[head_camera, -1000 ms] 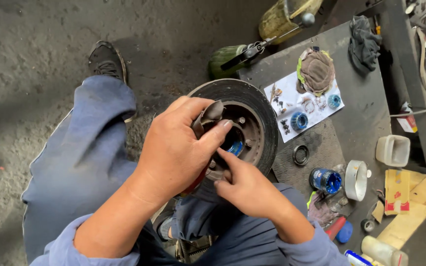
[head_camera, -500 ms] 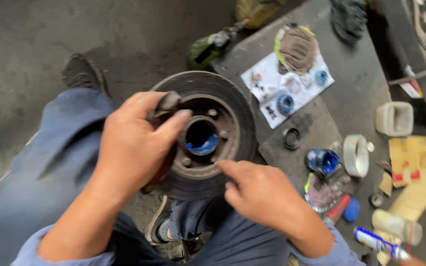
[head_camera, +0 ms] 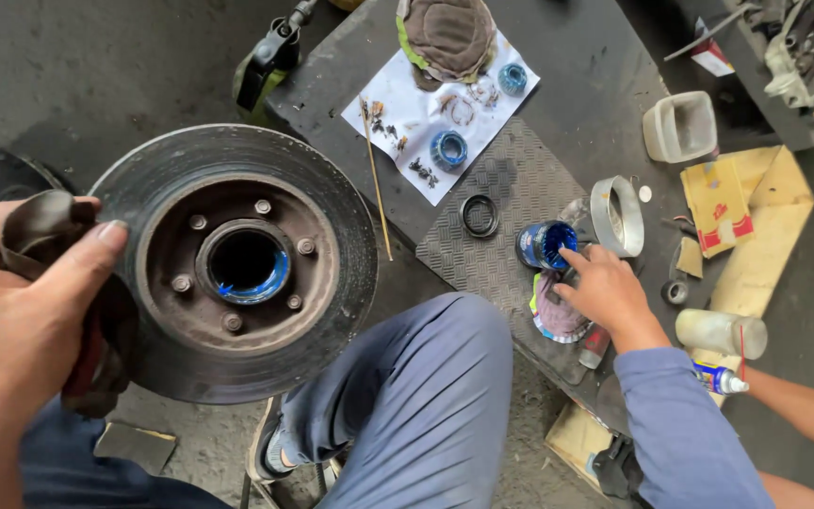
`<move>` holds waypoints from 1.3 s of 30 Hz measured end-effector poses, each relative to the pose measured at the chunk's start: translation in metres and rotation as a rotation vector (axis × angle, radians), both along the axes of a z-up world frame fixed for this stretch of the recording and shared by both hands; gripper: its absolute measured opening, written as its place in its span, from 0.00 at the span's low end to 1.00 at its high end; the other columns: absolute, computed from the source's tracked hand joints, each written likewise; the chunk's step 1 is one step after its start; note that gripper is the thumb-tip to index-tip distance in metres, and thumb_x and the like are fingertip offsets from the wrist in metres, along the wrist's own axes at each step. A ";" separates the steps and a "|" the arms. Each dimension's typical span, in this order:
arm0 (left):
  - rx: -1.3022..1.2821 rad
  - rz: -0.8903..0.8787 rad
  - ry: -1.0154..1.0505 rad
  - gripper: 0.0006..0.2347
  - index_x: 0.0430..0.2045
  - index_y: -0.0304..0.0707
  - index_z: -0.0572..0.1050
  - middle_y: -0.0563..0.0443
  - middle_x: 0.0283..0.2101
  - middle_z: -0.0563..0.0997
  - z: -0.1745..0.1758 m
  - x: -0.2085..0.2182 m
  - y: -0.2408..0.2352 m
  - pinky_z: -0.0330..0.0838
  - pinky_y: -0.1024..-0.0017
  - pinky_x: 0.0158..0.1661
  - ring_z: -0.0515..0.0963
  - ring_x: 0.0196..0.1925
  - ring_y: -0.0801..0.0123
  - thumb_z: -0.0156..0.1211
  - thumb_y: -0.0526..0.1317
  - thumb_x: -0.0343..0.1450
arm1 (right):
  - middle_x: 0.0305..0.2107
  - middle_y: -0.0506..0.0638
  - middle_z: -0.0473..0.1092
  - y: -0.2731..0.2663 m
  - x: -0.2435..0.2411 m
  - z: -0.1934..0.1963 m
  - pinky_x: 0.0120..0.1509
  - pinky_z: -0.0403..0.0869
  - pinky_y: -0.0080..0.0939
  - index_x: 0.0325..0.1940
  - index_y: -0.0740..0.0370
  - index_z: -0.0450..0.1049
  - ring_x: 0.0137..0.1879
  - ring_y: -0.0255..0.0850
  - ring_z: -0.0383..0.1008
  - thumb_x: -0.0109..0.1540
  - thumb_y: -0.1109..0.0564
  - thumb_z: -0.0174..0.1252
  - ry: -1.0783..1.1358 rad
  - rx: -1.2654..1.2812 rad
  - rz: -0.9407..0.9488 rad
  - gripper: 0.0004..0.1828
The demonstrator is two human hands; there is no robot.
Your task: The person applies blue grease to the inner hub of a brake drum using a small stick. They then place a bearing into the hub and use a hammer to tap it into place. Finally, they apply more grease to the bearing with their finger.
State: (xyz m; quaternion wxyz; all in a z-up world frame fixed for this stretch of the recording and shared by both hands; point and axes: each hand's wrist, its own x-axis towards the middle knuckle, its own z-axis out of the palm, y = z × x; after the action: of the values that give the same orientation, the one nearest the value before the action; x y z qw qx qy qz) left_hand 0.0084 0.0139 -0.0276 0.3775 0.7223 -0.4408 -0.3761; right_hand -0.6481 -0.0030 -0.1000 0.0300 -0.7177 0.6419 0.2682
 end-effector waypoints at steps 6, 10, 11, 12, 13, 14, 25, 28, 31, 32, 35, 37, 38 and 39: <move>-0.013 -0.021 -0.248 0.10 0.51 0.37 0.83 0.50 0.42 0.83 0.024 -0.006 -0.005 0.71 0.71 0.44 0.78 0.42 0.72 0.72 0.40 0.79 | 0.36 0.51 0.70 -0.019 -0.001 -0.008 0.48 0.73 0.53 0.61 0.51 0.72 0.45 0.53 0.73 0.50 0.34 0.66 0.135 -0.194 0.367 0.39; -0.108 -0.046 -0.306 0.09 0.45 0.34 0.82 0.50 0.40 0.83 0.019 -0.004 -0.009 0.69 0.69 0.44 0.77 0.41 0.71 0.72 0.39 0.75 | 0.33 0.49 0.69 -0.021 -0.021 -0.020 0.50 0.72 0.50 0.52 0.48 0.74 0.45 0.52 0.73 0.53 0.35 0.58 0.088 -0.226 0.503 0.27; -0.126 -0.049 -0.275 0.08 0.42 0.35 0.82 0.50 0.38 0.83 0.020 -0.006 -0.011 0.69 0.69 0.44 0.77 0.39 0.71 0.71 0.39 0.73 | 0.34 0.49 0.70 -0.020 -0.030 -0.028 0.55 0.72 0.49 0.53 0.47 0.78 0.47 0.51 0.73 0.53 0.35 0.60 0.058 -0.234 0.452 0.28; -0.145 -0.052 -0.244 0.08 0.38 0.36 0.81 0.51 0.36 0.83 0.020 -0.008 -0.013 0.69 0.69 0.43 0.77 0.37 0.70 0.70 0.39 0.72 | 0.34 0.49 0.71 -0.020 -0.039 -0.036 0.60 0.73 0.49 0.54 0.46 0.82 0.48 0.51 0.74 0.53 0.34 0.62 0.027 -0.240 0.401 0.29; -0.138 -0.035 -0.258 0.08 0.38 0.36 0.81 0.51 0.36 0.83 0.021 -0.008 -0.012 0.69 0.69 0.43 0.77 0.37 0.70 0.70 0.39 0.72 | 0.34 0.49 0.71 -0.019 -0.043 -0.044 0.60 0.73 0.49 0.54 0.46 0.82 0.48 0.51 0.74 0.53 0.34 0.62 0.012 -0.239 0.418 0.29; -0.116 -0.027 -0.228 0.08 0.38 0.38 0.81 0.52 0.38 0.83 0.021 -0.009 -0.012 0.70 0.70 0.43 0.79 0.39 0.70 0.70 0.41 0.70 | 0.42 0.50 0.70 -0.018 -0.048 -0.052 0.68 0.68 0.48 0.56 0.43 0.81 0.57 0.53 0.70 0.54 0.35 0.62 -0.002 -0.145 0.208 0.28; -0.165 -0.034 -0.133 0.08 0.35 0.41 0.81 0.54 0.33 0.79 0.030 -0.005 -0.009 0.68 0.70 0.39 0.77 0.34 0.69 0.68 0.44 0.68 | 0.60 0.50 0.71 -0.023 0.041 0.028 0.53 0.65 0.47 0.58 0.57 0.76 0.40 0.50 0.66 0.51 0.61 0.60 -0.502 -0.252 -0.550 0.29; -0.194 -0.066 -0.134 0.11 0.36 0.40 0.80 0.51 0.33 0.79 0.033 -0.006 -0.007 0.67 0.66 0.37 0.77 0.35 0.64 0.67 0.46 0.69 | 0.57 0.54 0.71 -0.022 0.169 0.087 0.75 0.64 0.44 0.56 0.60 0.75 0.63 0.46 0.71 0.54 0.66 0.55 -0.782 -0.280 -0.096 0.25; -0.161 -0.060 -0.052 0.11 0.38 0.44 0.82 0.54 0.34 0.80 0.037 -0.006 -0.004 0.68 0.66 0.39 0.79 0.37 0.65 0.66 0.47 0.68 | 0.52 0.56 0.74 -0.042 0.288 0.111 0.71 0.65 0.51 0.59 0.54 0.78 0.61 0.49 0.70 0.53 0.65 0.51 -0.780 -0.093 0.418 0.30; -0.191 -0.065 -0.045 0.11 0.38 0.43 0.82 0.52 0.34 0.80 0.036 -0.004 -0.003 0.69 0.66 0.39 0.79 0.37 0.63 0.66 0.46 0.68 | 0.46 0.56 0.71 -0.051 0.322 0.113 0.60 0.66 0.53 0.64 0.51 0.74 0.51 0.52 0.69 0.56 0.66 0.50 -0.693 -0.073 0.735 0.31; -0.239 -0.032 -0.009 0.11 0.38 0.43 0.82 0.50 0.35 0.81 0.032 0.000 -0.002 0.70 0.65 0.41 0.81 0.38 0.61 0.65 0.46 0.67 | 0.41 0.53 0.67 -0.078 0.382 0.098 0.49 0.68 0.53 0.68 0.42 0.70 0.42 0.53 0.67 0.55 0.65 0.51 -0.455 -0.045 1.204 0.37; -0.250 0.011 0.022 0.10 0.38 0.44 0.82 0.50 0.36 0.82 0.032 0.002 -0.003 0.71 0.65 0.42 0.81 0.39 0.61 0.64 0.45 0.67 | 0.41 0.51 0.67 -0.093 0.402 0.089 0.49 0.69 0.52 0.68 0.38 0.70 0.42 0.51 0.66 0.51 0.63 0.55 -0.317 -0.036 1.362 0.41; -0.196 0.000 0.032 0.11 0.38 0.45 0.82 0.48 0.37 0.81 0.033 0.003 -0.003 0.70 0.60 0.40 0.81 0.39 0.56 0.63 0.47 0.67 | 0.43 0.50 0.67 -0.100 0.409 0.088 0.52 0.69 0.52 0.70 0.35 0.68 0.44 0.51 0.67 0.53 0.60 0.55 -0.217 -0.021 1.414 0.40; -0.139 -0.019 0.042 0.12 0.37 0.45 0.81 0.47 0.37 0.80 0.034 0.004 -0.004 0.70 0.56 0.39 0.81 0.39 0.51 0.62 0.50 0.67 | 0.45 0.50 0.67 -0.105 0.415 0.086 0.55 0.68 0.51 0.72 0.33 0.66 0.45 0.51 0.67 0.55 0.57 0.55 -0.120 -0.007 1.457 0.39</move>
State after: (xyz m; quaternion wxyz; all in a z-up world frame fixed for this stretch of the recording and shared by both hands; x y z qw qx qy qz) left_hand 0.0122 0.0098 0.0063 0.4323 0.6822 -0.4646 -0.3632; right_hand -0.2331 -0.1076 -0.0136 -0.1235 -0.9762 -0.0003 0.1783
